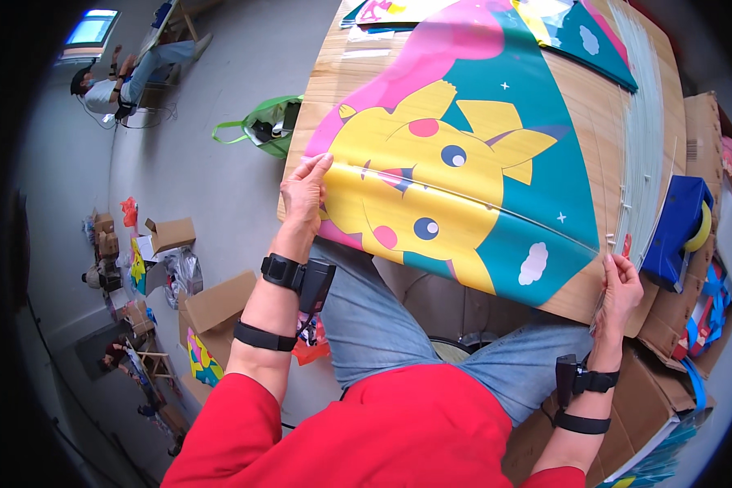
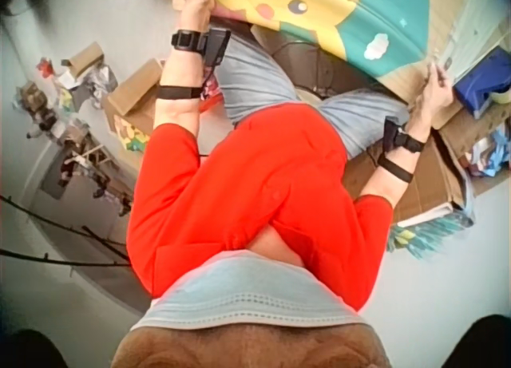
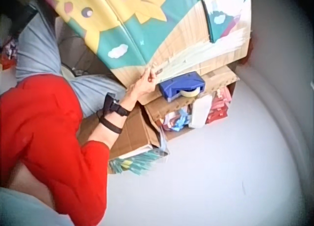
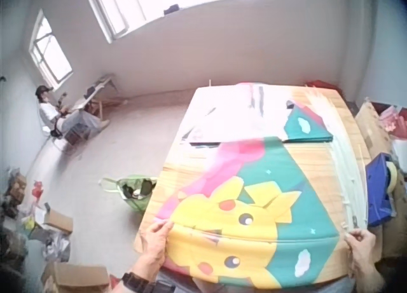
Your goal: The person assembles a Pikachu-themed kite by inserting a white plastic rod into a sleeve on the kite fabric. They smooth the fabric, align the rod, and secure it with red zip ties. The person handles the kite and zip ties repeatedly, working on a wooden table surrounded by boxes of supplies.
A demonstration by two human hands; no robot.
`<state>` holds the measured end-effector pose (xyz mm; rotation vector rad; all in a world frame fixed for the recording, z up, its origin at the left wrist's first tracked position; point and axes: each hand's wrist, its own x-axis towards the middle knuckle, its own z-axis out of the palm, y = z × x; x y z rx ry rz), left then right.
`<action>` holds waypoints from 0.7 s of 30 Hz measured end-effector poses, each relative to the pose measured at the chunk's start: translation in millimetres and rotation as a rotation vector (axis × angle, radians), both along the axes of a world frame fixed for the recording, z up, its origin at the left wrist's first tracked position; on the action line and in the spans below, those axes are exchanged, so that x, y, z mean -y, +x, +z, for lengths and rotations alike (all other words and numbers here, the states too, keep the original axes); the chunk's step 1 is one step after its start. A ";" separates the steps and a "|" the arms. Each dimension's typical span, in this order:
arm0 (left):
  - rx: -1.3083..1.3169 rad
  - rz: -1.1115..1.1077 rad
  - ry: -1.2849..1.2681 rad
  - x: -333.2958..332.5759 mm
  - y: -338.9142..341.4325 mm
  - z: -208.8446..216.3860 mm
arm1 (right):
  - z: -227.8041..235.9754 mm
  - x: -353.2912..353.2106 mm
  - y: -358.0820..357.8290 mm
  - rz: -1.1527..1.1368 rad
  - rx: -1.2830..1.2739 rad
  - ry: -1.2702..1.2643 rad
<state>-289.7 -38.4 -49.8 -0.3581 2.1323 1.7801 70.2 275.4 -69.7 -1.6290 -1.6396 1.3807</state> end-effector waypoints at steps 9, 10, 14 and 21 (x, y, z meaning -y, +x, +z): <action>-0.095 -0.024 -0.078 -0.4 -9.4 -20.9 | -4.6 2.6 1.6 -0.019 0.011 0.012; -0.159 -0.056 -0.090 6.4 -14.9 -27.2 | -4.8 -1.0 5.8 -0.024 0.029 0.033; -0.024 -0.057 0.044 11.1 -11.9 -25.8 | 3.5 3.7 -8.1 -0.002 0.046 0.033; 0.027 -0.095 0.017 10.4 -22.2 -23.9 | 13.5 3.2 -19.5 -0.076 -0.037 0.001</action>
